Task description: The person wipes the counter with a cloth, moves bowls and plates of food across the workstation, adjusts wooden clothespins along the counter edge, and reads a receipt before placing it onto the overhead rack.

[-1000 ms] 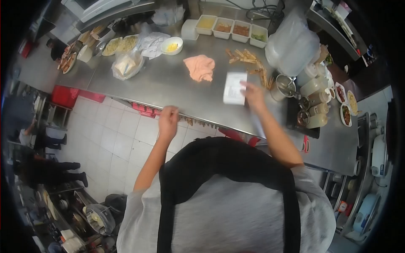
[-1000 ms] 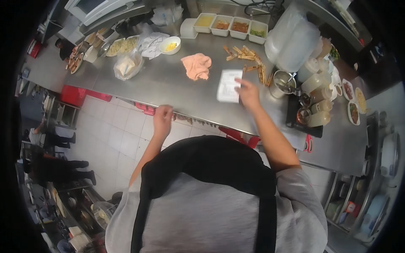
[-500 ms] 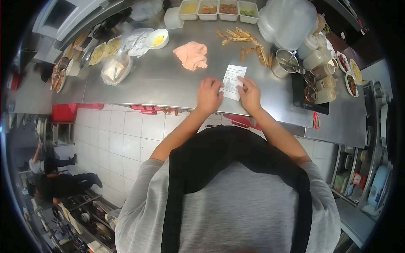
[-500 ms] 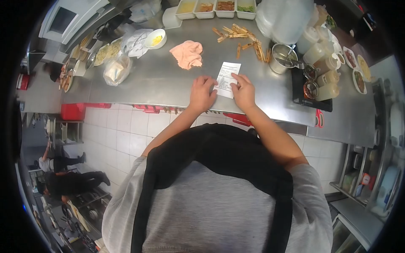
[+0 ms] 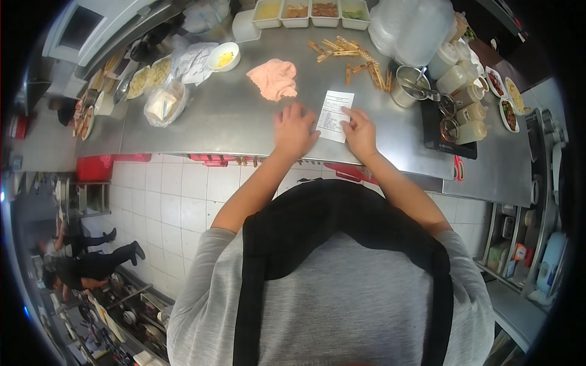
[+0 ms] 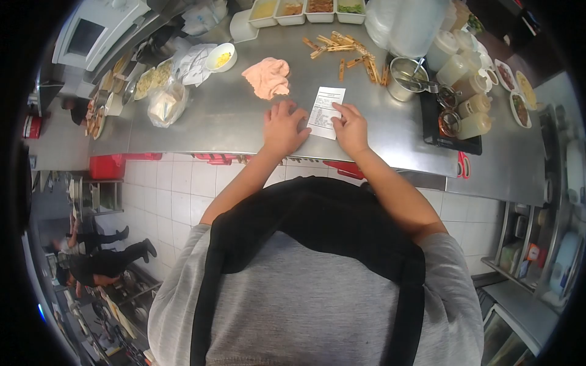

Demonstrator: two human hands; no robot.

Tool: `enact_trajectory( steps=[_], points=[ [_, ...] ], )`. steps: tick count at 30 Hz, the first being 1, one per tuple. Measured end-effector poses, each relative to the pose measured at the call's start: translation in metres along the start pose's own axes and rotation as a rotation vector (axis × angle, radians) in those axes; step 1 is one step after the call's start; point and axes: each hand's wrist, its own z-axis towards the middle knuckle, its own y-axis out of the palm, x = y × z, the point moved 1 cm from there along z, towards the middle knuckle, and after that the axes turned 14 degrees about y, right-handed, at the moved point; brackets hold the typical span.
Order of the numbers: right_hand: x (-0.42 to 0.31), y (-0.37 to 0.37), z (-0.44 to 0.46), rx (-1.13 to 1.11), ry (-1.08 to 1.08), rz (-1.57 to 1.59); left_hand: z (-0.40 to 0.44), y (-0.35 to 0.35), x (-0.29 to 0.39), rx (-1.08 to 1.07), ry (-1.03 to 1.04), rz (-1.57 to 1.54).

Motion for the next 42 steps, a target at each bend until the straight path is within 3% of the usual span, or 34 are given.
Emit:
enact_trajectory(
  steps=[19, 22, 25, 27, 28, 30, 31, 35, 42],
  points=[
    [0.001, 0.000, -0.001, -0.004, 0.009, 0.010, -0.007, 0.015, -0.003, 0.032, 0.077, 0.041],
    [0.002, 0.000, -0.001, -0.006, 0.023, 0.009, -0.006, 0.007, -0.011, -0.037, 0.040, 0.045],
    [0.006, 0.001, 0.001, 0.002, 0.011, -0.029, -0.012, -0.013, -0.046, 0.059, -0.139, 0.252],
    [0.016, 0.005, 0.005, -0.002, 0.007, 0.002, -0.028, -0.013, -0.084, 0.037, -0.199, 0.088],
    [0.004, -0.003, 0.010, -0.035, -0.094, -0.053, -0.037, -0.009, -0.099, 0.039, -0.227, 0.030],
    [-0.029, -0.017, 0.029, -0.128, -0.282, -0.119, -0.056, 0.004, -0.108, 0.238, -0.164, 0.061],
    [-0.053, -0.025, 0.041, -0.195, -0.376, -0.128, -0.060, 0.006, -0.104, 0.213, -0.178, 0.114],
    [-0.171, -0.060, 0.101, 0.034, -0.930, -0.137, -0.058, 0.020, -0.085, 0.258, -0.228, 0.220],
    [-0.357, -0.145, 0.173, 0.372, -1.256, 0.118, -0.055, 0.013, -0.077, 0.251, -0.274, 0.165]
  ],
)
